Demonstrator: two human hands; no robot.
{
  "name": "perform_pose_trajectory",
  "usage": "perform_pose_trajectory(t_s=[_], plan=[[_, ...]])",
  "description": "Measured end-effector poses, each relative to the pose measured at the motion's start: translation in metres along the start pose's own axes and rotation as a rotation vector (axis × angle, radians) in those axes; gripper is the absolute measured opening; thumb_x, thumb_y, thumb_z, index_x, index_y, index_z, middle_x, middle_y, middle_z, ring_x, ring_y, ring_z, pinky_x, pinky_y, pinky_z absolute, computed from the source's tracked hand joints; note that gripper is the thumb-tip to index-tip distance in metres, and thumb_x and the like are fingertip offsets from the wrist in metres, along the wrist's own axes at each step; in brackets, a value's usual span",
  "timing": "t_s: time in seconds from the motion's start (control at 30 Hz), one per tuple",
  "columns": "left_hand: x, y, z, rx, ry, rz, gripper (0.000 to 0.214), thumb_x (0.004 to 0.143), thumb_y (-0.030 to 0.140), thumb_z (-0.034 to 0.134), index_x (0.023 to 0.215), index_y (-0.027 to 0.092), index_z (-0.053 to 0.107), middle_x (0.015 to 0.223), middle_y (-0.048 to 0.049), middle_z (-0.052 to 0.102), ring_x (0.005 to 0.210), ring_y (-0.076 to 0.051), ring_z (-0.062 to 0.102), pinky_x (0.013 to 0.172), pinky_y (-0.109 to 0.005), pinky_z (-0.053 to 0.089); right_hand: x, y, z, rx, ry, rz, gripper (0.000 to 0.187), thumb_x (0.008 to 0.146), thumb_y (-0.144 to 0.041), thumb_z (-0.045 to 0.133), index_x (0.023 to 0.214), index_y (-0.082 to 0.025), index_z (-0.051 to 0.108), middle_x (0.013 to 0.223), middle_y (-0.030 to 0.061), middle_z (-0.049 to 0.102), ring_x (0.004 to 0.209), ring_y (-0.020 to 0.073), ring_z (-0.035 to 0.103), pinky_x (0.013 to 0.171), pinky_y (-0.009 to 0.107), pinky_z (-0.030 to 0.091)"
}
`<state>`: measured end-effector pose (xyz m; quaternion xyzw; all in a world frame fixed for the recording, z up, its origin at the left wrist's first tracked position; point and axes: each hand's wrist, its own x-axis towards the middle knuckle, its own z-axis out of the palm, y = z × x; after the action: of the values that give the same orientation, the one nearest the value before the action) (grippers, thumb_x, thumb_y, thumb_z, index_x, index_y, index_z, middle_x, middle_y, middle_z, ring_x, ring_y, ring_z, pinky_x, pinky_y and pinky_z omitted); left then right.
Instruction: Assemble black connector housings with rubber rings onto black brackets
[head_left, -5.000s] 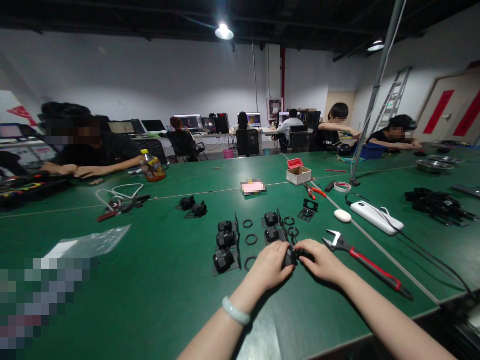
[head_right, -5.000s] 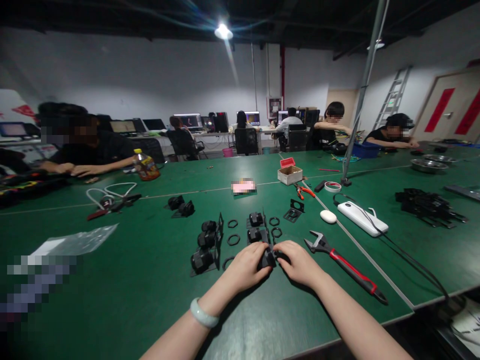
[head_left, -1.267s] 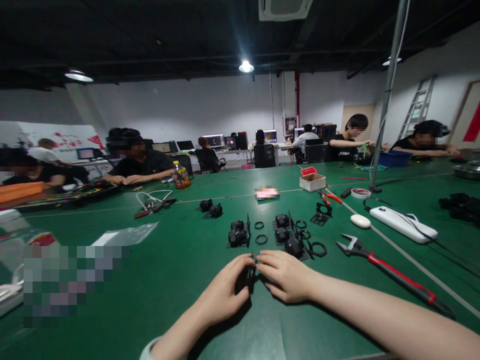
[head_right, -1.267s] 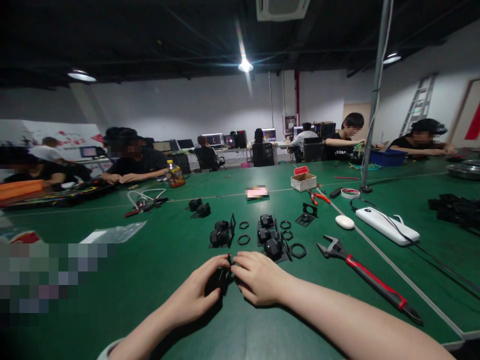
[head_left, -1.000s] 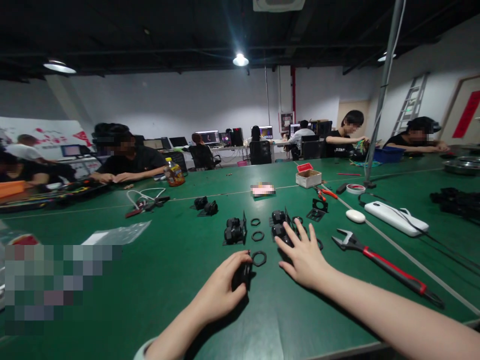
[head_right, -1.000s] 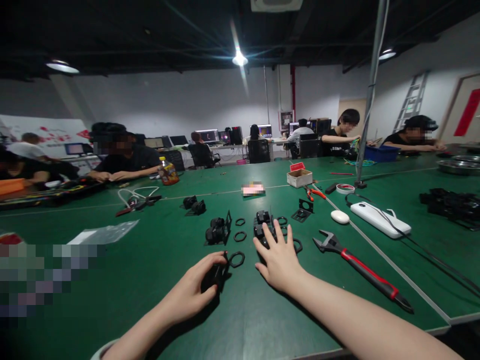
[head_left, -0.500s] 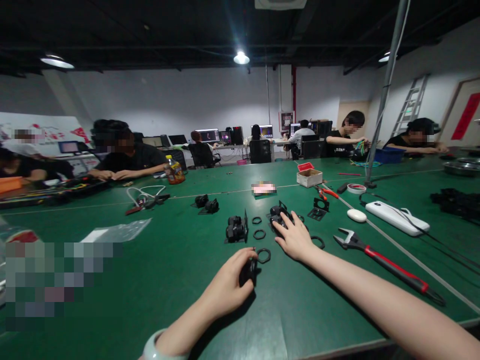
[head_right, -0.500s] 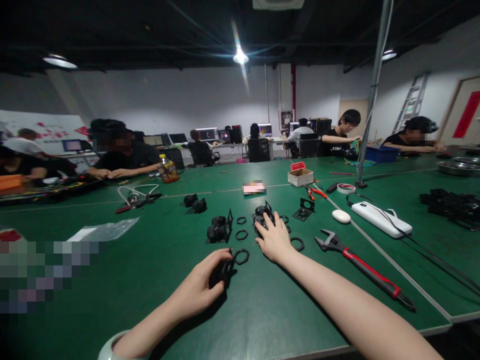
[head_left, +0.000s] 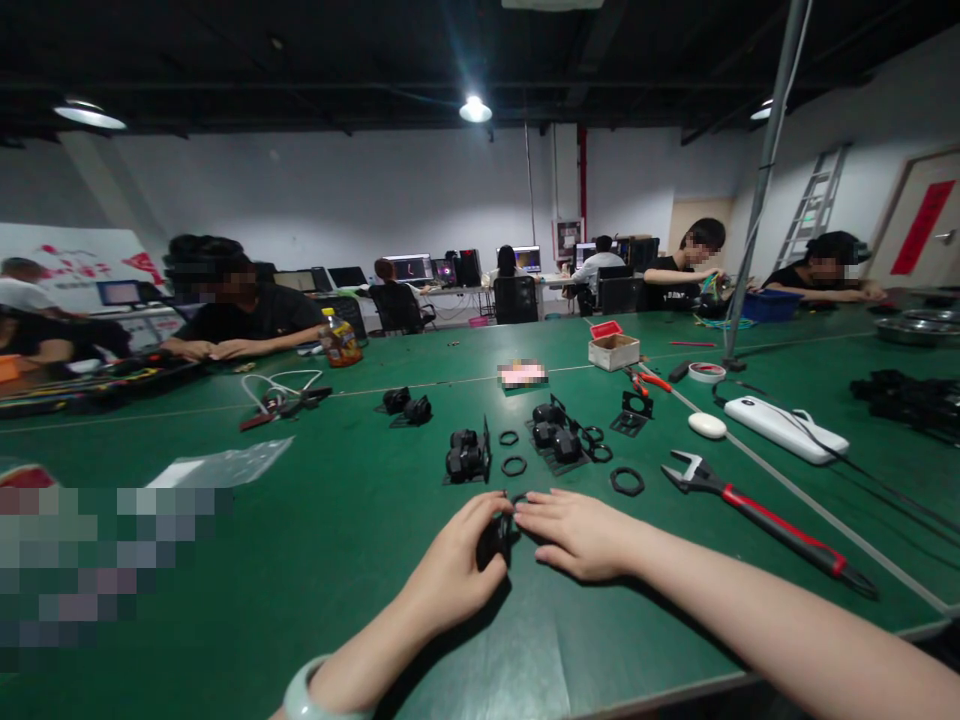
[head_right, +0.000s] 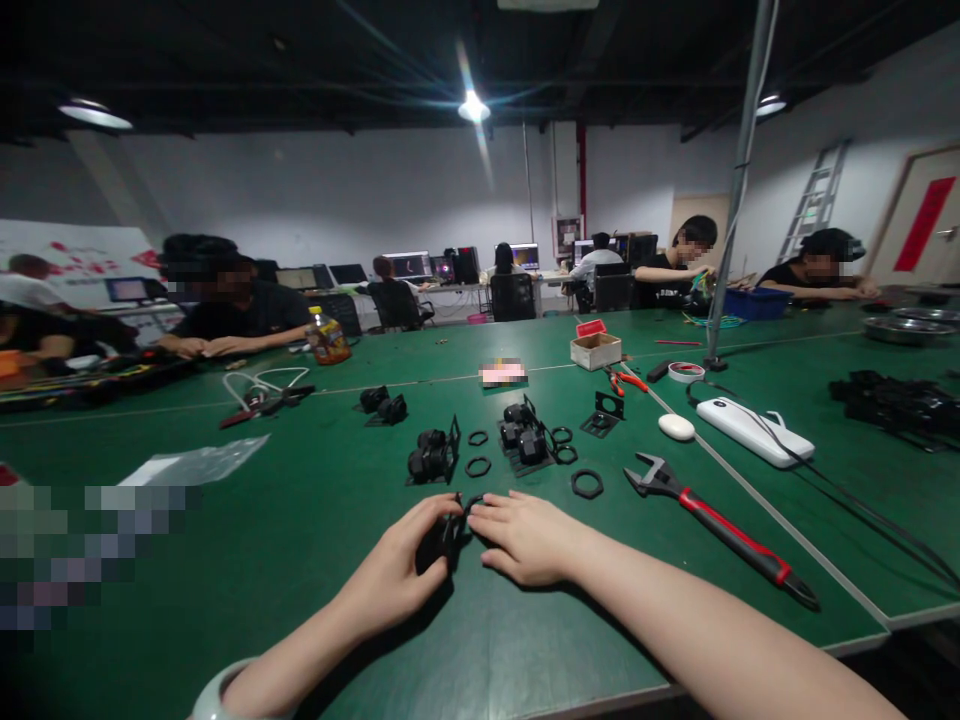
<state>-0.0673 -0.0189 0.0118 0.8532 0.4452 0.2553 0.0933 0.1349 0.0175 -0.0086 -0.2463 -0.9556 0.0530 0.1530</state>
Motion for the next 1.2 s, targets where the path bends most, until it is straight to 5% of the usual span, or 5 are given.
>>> perform_pose_trajectory(t_s=[0.37,0.5,0.63,0.9,1.2], plan=[[0.002,0.001,0.003,0.016,-0.010,-0.017,0.046,0.062,0.006,0.040,0.106,0.020,0.043,0.115,-0.0038,0.046,0.110,-0.017,0.039,0.096,-0.030,0.031,0.014,0.006,-0.012,-0.126,0.053,0.105,0.045,0.083,-0.038,0.031,0.125,-0.021,0.031,0.131,0.0065,0.034,0.122,0.0187,0.024,0.100,0.042,0.016],[0.001,0.004,0.003,0.021,-0.003,-0.034,0.045,0.062,0.006,0.040,0.104,0.020,0.044,0.114,-0.0035,0.046,0.109,-0.017,0.041,0.095,-0.030,0.032,-0.009,0.009,-0.034,-0.320,0.153,0.553,0.033,0.083,-0.031,0.033,0.108,-0.016,0.048,0.112,0.0153,0.051,0.106,0.0242,0.046,0.088,0.042,0.032],[0.002,0.009,0.004,0.016,0.016,-0.050,0.043,0.062,0.006,0.040,0.102,0.020,0.045,0.113,-0.0045,0.046,0.106,-0.018,0.043,0.092,-0.032,0.035,-0.027,0.023,-0.031,-0.271,-0.116,0.935,0.031,0.080,-0.026,0.036,0.088,-0.007,0.059,0.087,0.0200,0.061,0.084,0.0276,0.058,0.069,0.037,0.043],[0.009,0.020,0.017,0.022,0.029,-0.058,0.043,0.062,0.007,0.041,0.103,0.020,0.045,0.115,-0.0053,0.044,0.108,-0.019,0.042,0.092,-0.033,0.035,-0.024,0.043,0.008,-0.117,-0.056,0.838,0.078,0.077,-0.056,0.027,0.127,0.004,0.023,0.133,0.0235,0.019,0.124,0.0300,0.017,0.096,0.044,0.022],[0.022,0.033,0.036,0.008,0.045,-0.046,0.044,0.062,0.008,0.043,0.104,0.020,0.044,0.114,-0.0061,0.043,0.107,-0.020,0.041,0.092,-0.032,0.035,-0.017,0.076,0.007,-0.066,-0.048,0.855,0.098,0.066,-0.073,0.016,0.130,0.001,0.011,0.136,0.0207,0.008,0.126,0.0286,0.004,0.099,0.048,0.003]])
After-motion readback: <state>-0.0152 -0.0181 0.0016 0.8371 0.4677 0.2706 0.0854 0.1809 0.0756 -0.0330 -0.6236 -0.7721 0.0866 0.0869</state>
